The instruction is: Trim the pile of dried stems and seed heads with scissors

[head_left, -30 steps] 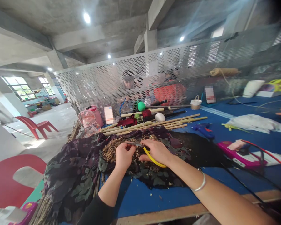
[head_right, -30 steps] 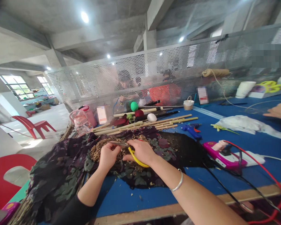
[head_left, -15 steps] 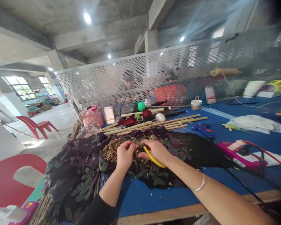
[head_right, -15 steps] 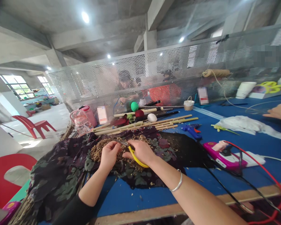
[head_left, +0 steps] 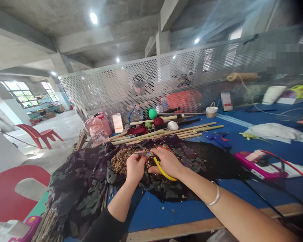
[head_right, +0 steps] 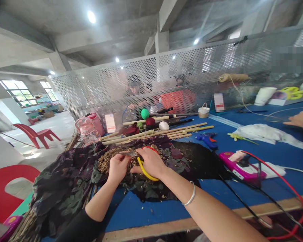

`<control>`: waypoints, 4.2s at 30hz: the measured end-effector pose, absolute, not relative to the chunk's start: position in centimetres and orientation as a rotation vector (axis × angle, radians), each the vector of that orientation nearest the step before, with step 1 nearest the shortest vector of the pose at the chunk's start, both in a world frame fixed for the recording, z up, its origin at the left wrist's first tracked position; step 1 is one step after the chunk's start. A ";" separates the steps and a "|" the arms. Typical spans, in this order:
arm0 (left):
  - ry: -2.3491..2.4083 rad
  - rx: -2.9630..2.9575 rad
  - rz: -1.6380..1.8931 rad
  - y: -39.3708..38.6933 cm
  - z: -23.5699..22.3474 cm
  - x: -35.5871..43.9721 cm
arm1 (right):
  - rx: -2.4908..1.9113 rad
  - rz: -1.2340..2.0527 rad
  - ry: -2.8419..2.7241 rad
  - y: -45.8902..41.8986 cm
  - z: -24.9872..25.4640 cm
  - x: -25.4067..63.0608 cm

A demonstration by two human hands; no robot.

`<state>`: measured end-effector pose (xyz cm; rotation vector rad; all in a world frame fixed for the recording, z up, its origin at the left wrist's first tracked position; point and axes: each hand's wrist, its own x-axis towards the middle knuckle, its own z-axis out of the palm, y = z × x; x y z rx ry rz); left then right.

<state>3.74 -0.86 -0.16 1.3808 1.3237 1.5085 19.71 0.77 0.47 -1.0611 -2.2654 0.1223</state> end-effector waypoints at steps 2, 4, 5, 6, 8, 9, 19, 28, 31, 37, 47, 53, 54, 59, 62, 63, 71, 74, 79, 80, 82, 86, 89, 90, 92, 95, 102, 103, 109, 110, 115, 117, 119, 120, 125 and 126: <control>1.354 1.436 1.492 -1.0 -0.1 3.8 | -1.085 0.118 -2.274 0.7 0.6 19.8; 1.377 1.493 1.468 -1.2 0.0 3.9 | -1.113 0.125 -2.284 0.6 0.8 19.8; 1.387 1.516 1.456 -1.3 0.0 4.0 | -1.124 0.128 -2.290 0.6 0.9 19.9; 1.394 1.530 1.444 -1.3 0.0 4.0 | -1.133 0.130 -2.296 0.6 1.0 19.9; 1.409 1.511 1.432 -1.2 0.0 4.0 | -1.149 0.126 -2.304 0.6 1.0 19.9; 1.414 1.483 1.432 -1.1 0.0 3.9 | -1.155 0.119 -2.306 0.7 1.0 20.0; 1.201 1.251 1.491 -0.6 -0.1 4.0 | -1.120 0.155 -2.249 1.3 0.1 20.0; 1.223 1.241 1.473 -0.5 -0.1 3.9 | -1.122 0.186 -2.244 1.3 0.0 20.0; 1.215 1.235 1.464 -0.6 0.0 4.1 | -1.096 0.195 -2.235 1.3 -0.1 20.0; 1.207 1.282 1.423 -0.7 -0.2 4.1 | -1.073 0.218 -2.246 1.1 0.2 20.0; 1.298 1.414 1.456 -1.0 -0.4 4.3 | -1.132 0.217 -2.253 0.6 0.5 19.5; 1.438 1.448 1.470 -1.5 0.3 4.4 | -1.158 0.227 -2.279 0.5 0.9 19.6; 1.453 1.450 1.469 -1.6 0.4 4.4 | -1.154 0.228 -2.281 0.5 0.9 19.6; 1.472 1.489 1.443 -1.5 0.4 4.2 | -1.195 0.184 -2.305 0.6 0.9 19.7; 1.523 1.532 1.407 -1.3 0.5 3.9 | -1.243 0.157 -2.333 0.6 0.8 19.9; 1.566 1.545 1.391 -1.2 0.6 3.6 | -1.253 0.150 -2.333 0.7 0.9 20.0; 1.818 1.743 1.347 0.0 0.1 0.8 | -1.117 0.744 -2.529 2.7 5.4 21.9; 1.795 1.826 1.390 0.2 -0.2 0.9 | -1.231 0.908 -2.564 3.5 7.7 21.9; 1.642 1.969 1.350 -0.4 0.1 1.8 | -1.097 0.873 -2.491 3.8 7.6 21.5; 1.615 2.001 1.327 -0.6 0.2 1.9 | -1.047 0.842 -2.426 3.7 7.1 21.5; 1.556 2.094 1.244 -1.0 0.5 2.2 | -1.010 0.751 -2.279 3.6 6.0 21.8; 1.514 2.318 0.969 -1.7 0.9 2.8 | -1.032 0.673 -2.016 3.3 4.4 22.9; 1.631 2.399 0.801 -1.7 0.8 3.2 | -1.096 0.550 -1.839 3.2 3.5 23.6; 1.669 2.401 0.763 -1.6 0.7 3.3 | -1.117 0.507 -1.801 3.2 3.2 23.7; 1.728 2.380 0.719 -1.3 0.5 3.3 | -1.159 0.444 -1.760 3.1 2.5 24.0; 1.824 2.313 0.728 -0.7 0.3 2.8 | -1.227 0.389 -1.775 3.1 1.4 24.3; 1.900 2.162 0.947 0.1 0.1 0.8 | -1.242 0.332 -1.768 2.8 0.8 24.3; 1.903 2.154 0.975 0.0 0.1 0.6 | -1.242 0.322 -1.764 2.7 0.9 24.1; 2.038 2.121 0.931 0.0 0.4 0.2 | -1.213 0.315 -1.789 2.6 0.7 23.6; 2.060 2.107 0.919 0.0 0.4 0.2 | -1.208 0.315 -1.798 2.6 0.6 23.5; 1.940 2.241 1.089 -0.3 0.8 0.4 | -1.187 0.310 -1.811 2.7 0.6 23.5; 1.719 2.395 1.030 -0.6 1.1 0.8 | -1.164 0.307 -1.810 2.6 0.7 23.5; 1.564 2.503 0.866 -0.8 1.1 1.1 | -1.141 0.318 -1.815 2.5 0.7 23.5; 1.542 2.530 0.790 -0.9 1.0 1.2 | -1.131 0.328 -1.820 2.5 0.8 23.5; 1.757 2.463 0.673 -0.1 0.4 1.1 | -1.111 0.364 -1.838 2.4 0.7 23.6; 1.834 2.413 0.690 0.1 0.4 0.9 | -1.111 0.368 -1.840 2.4 0.7 23.6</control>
